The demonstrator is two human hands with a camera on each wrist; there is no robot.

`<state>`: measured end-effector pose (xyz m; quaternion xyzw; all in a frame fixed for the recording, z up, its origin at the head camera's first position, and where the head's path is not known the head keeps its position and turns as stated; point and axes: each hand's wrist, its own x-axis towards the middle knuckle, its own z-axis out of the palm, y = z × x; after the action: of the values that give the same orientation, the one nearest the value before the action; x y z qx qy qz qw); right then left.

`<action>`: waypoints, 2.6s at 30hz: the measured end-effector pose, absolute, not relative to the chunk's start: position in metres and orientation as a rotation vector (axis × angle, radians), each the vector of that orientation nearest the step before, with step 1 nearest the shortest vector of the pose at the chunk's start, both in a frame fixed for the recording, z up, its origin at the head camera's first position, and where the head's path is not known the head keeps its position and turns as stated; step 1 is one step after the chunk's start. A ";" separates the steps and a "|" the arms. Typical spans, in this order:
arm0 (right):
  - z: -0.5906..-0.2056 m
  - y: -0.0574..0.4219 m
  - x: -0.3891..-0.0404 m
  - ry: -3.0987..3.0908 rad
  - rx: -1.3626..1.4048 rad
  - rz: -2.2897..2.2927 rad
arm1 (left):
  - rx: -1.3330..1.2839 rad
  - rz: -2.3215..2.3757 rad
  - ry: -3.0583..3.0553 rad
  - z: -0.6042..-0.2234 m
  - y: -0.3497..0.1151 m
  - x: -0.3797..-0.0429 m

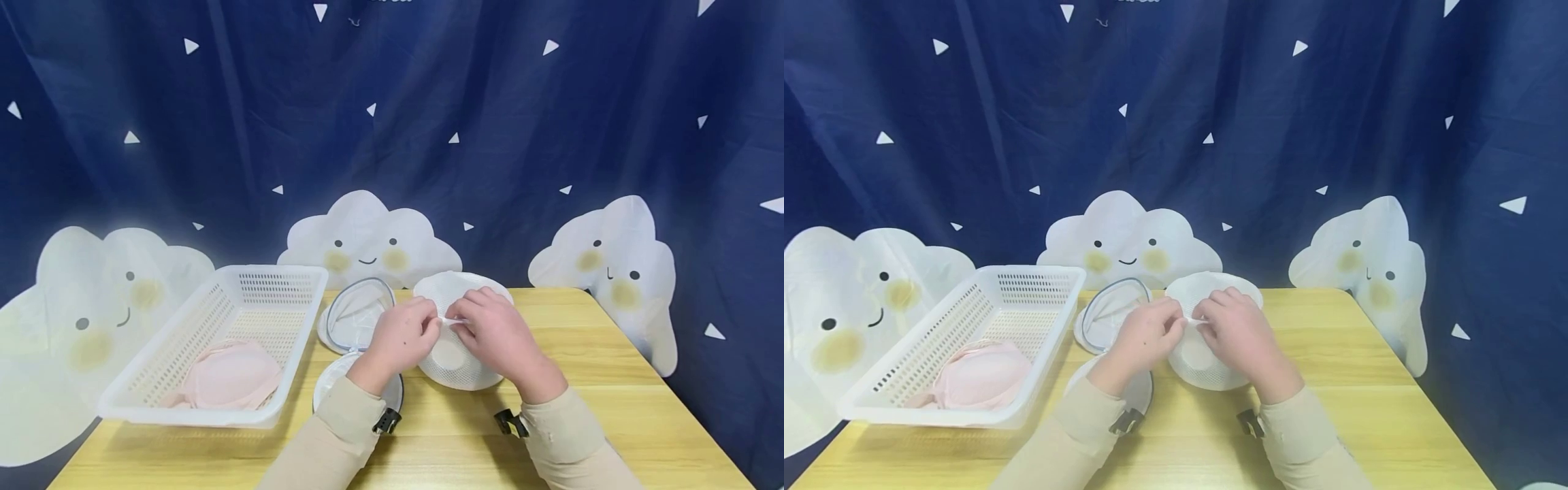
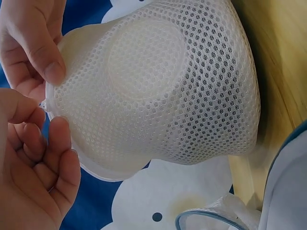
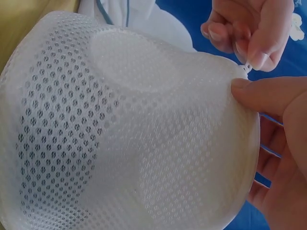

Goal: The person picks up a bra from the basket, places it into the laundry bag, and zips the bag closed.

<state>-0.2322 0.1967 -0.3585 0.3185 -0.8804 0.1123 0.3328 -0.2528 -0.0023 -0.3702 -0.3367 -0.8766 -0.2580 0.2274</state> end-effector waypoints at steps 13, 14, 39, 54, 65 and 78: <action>-0.364 0.190 -0.234 -2.248 0.816 0.265 | -0.926 -0.685 -2.420 -0.371 0.000 -0.252; -0.364 0.189 -0.233 -2.245 0.813 0.264 | -0.926 -0.683 -2.420 -0.371 -0.001 -0.252; -0.362 0.193 -0.234 -2.204 0.807 0.294 | -0.870 -0.646 -2.390 -0.373 -0.007 -0.259; -0.360 0.200 -0.236 -2.196 0.829 0.301 | -0.827 -0.624 -2.372 -0.376 -0.012 -0.264; -0.358 0.201 -0.235 -2.299 0.793 0.304 | -0.847 -0.641 -2.359 -0.375 -0.011 -0.263; -0.359 0.191 -0.231 -2.333 0.767 0.297 | -0.872 -0.669 -2.393 -0.372 -0.008 -0.257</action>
<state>-0.2315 0.1910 -0.3592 0.2930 -0.8910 0.1135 0.3277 -0.2574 -0.0082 -0.3715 -0.3206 -0.8795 -0.2458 0.2517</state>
